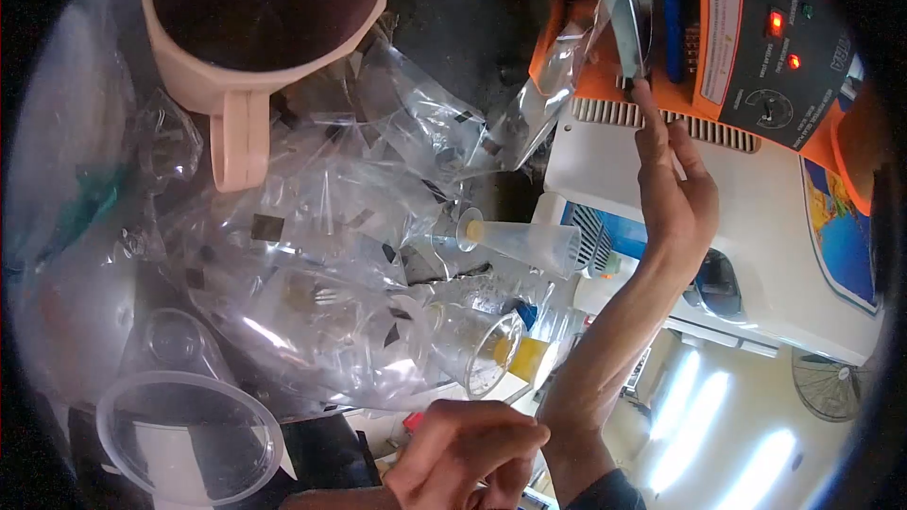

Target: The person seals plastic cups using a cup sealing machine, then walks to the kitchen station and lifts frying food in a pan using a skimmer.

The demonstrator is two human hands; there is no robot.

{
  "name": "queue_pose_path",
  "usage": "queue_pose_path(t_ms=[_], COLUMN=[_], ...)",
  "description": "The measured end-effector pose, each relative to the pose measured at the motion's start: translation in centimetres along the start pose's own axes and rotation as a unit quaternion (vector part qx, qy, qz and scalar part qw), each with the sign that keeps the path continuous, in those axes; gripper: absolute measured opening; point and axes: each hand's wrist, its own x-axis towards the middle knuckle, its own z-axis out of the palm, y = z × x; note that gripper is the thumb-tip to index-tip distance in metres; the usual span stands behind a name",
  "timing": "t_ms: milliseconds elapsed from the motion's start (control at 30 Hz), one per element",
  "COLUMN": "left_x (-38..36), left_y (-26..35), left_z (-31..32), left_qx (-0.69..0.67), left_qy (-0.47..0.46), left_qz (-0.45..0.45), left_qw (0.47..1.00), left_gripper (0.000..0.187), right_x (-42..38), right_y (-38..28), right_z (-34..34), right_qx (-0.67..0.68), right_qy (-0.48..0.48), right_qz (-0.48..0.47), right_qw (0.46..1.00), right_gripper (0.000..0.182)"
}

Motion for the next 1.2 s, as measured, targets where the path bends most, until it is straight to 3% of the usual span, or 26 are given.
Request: queue_pose_path(t_ms=[267, 400, 500, 533, 600, 633, 700, 767, 800, 833, 867, 933, 1000, 1067, 1200], left_x=[-0.7, -0.9, -0.6, 0.0, 2.5, 4.5, 9.5, 12.7, 12.6, 12.5, 12.3, 10.4, 11.0, 12.5, 15.3], left_y=[0.1, 2.4, 5.6, 6.9, 9.5, 12.4, 16.3, 18.4, 17.8, 16.1, 14.2, 10.0, 4.6, -1.8, -8.4], left_z=[-0.1, 0.7, 2.7, 3.7, 6.0, 7.2, 11.4, 15.8, 16.1, 15.8, 14.5, 12.3, 12.2, 12.7, 13.9], left_qx=[-0.001, 0.034, 0.075, 0.089, 0.185, 0.195, 0.242, 0.199, 0.208, 0.239, 0.273, 0.118, -0.05, -0.097, -0.038], left_qy=[-0.06, -0.1, -0.138, -0.152, -0.157, -0.181, -0.114, 0.009, 0.004, 0.0, -0.001, -0.033, -0.045, -0.047, 0.033], left_qz=[-0.09, -0.134, -0.142, -0.134, 0.05, 0.056, 0.274, 0.213, 0.211, 0.181, 0.146, -0.102, -0.207, -0.21, -0.119], left_qw=[0.994, 0.985, 0.977, 0.975, 0.969, 0.962, 0.924, 0.957, 0.955, 0.954, 0.951, 0.987, 0.976, 0.972, 0.992], left_gripper=[0.016, 0.016, 0.017, 0.018, 0.02, 0.02, 0.016, 0.015, 0.015, 0.016, 0.016, 0.025, 0.035, 0.044, 0.054], right_x=[0.5, -1.1, -8.0, -10.2, -13.1, -13.7, -12.8, -8.4, -4.3, 0.4, 4.8, 9.0, 9.8, 9.5, 8.1], right_y=[0.4, 0.9, 1.6, 1.5, -0.5, -1.3, -4.8, -9.1, -13.3, -16.4, -19.3, -22.6, -22.2, -21.6, -21.5], right_z=[-0.2, 1.2, 5.1, 7.5, 14.6, 18.8, 26.7, 34.1, 37.4, 39.6, 41.4, 42.0, 41.0, 39.9, 39.0], right_qx=[-0.123, -0.338, -0.489, -0.557, -0.572, -0.555, -0.578, -0.649, -0.744, -0.767, -0.813, -0.889, -0.918, -0.927, -0.934], right_qy=[0.011, 0.013, -0.035, -0.045, -0.071, -0.022, -0.041, 0.028, 0.107, 0.148, 0.132, 0.085, 0.057, 0.041, 0.009], right_qz=[-0.015, -0.08, -0.296, -0.441, -0.636, -0.689, -0.688, -0.615, -0.625, -0.617, -0.566, -0.439, -0.358, -0.312, -0.255], right_qw=[0.992, 0.938, 0.82, 0.702, 0.514, 0.466, 0.437, 0.448, 0.21, 0.089, 0.032, -0.096, -0.16, -0.202, -0.252], right_gripper=[0.029, 0.024, 0.02, 0.017, 0.016, 0.015, 0.027, 0.031, 0.032, 0.033, 0.037, 0.039, 0.039, 0.039, 0.038])
